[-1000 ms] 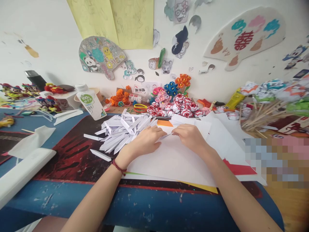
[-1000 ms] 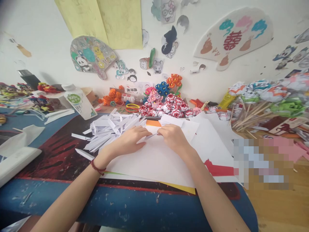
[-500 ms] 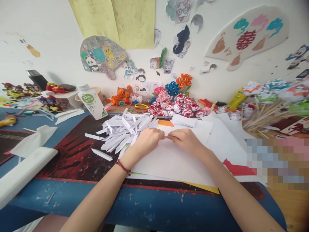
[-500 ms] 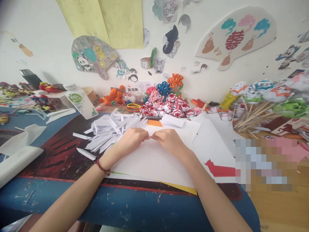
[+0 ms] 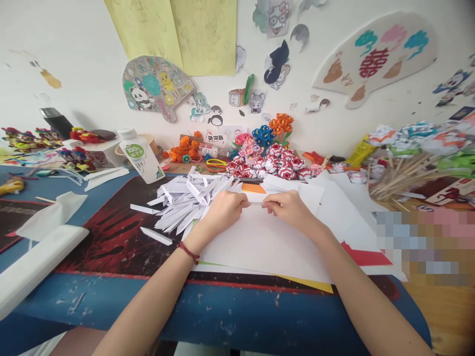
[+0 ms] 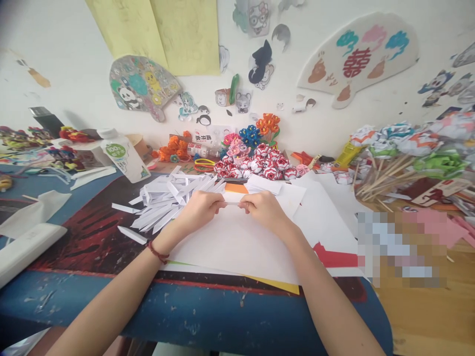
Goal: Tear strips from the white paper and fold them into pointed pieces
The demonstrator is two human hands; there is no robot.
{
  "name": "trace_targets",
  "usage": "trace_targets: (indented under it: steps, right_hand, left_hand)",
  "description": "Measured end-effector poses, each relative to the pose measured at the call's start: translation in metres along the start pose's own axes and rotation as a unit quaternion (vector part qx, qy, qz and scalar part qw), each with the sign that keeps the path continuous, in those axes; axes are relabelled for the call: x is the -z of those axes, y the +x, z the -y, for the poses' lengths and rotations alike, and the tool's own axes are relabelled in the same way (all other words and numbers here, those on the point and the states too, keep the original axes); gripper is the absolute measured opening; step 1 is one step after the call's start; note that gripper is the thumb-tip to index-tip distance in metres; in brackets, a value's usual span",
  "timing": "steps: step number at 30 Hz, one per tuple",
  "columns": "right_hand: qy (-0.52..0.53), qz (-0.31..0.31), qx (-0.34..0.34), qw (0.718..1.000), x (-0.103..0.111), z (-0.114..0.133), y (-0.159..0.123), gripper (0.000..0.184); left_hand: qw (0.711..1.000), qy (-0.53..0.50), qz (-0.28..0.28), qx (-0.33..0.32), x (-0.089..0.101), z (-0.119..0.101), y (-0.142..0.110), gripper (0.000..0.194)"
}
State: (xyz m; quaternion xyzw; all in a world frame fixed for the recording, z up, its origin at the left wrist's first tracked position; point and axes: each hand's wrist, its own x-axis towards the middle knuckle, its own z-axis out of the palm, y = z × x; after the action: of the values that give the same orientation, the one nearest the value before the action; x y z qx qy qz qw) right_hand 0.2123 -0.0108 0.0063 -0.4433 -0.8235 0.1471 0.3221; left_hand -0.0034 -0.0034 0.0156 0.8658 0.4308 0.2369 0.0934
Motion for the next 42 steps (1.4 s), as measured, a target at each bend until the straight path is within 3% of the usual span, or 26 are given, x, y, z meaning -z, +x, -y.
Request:
trace_targets:
  steps: [13, 20, 24, 28, 31, 33, 42]
  right_hand:
    - [-0.091, -0.065, -0.014, 0.994, -0.001, -0.004, -0.001, 0.024]
    - [-0.154, -0.064, -0.037, 0.985, 0.003, -0.012, 0.001, 0.024]
    - [-0.234, -0.144, -0.110, 0.955, 0.016, -0.029, -0.001, 0.025]
    - [-0.307, -0.201, -0.168, 0.915, 0.025, -0.047, -0.005, 0.021]
    - [-0.322, -0.194, -0.174, 0.910, 0.024, -0.060, -0.008, 0.019]
    - [-0.317, -0.178, -0.178, 0.914, 0.021, -0.068, -0.010, 0.024]
    - [-0.247, -0.103, -0.158, 0.950, 0.018, -0.086, -0.008, 0.033]
  left_hand:
    - [0.994, 0.107, -0.006, -0.028, -0.003, -0.004, -0.001, 0.025]
    - [0.991, 0.133, -0.016, -0.018, -0.001, 0.001, -0.003, 0.024]
    - [0.974, 0.211, -0.079, 0.038, 0.012, 0.007, -0.004, 0.024]
    - [0.934, 0.299, -0.148, 0.129, 0.023, 0.012, -0.005, 0.027]
    - [0.905, 0.344, -0.195, 0.157, 0.027, 0.012, -0.005, 0.031]
    - [0.901, 0.350, -0.205, 0.152, 0.027, 0.010, -0.005, 0.038]
    - [0.937, 0.295, -0.153, 0.103, 0.015, 0.003, -0.004, 0.034]
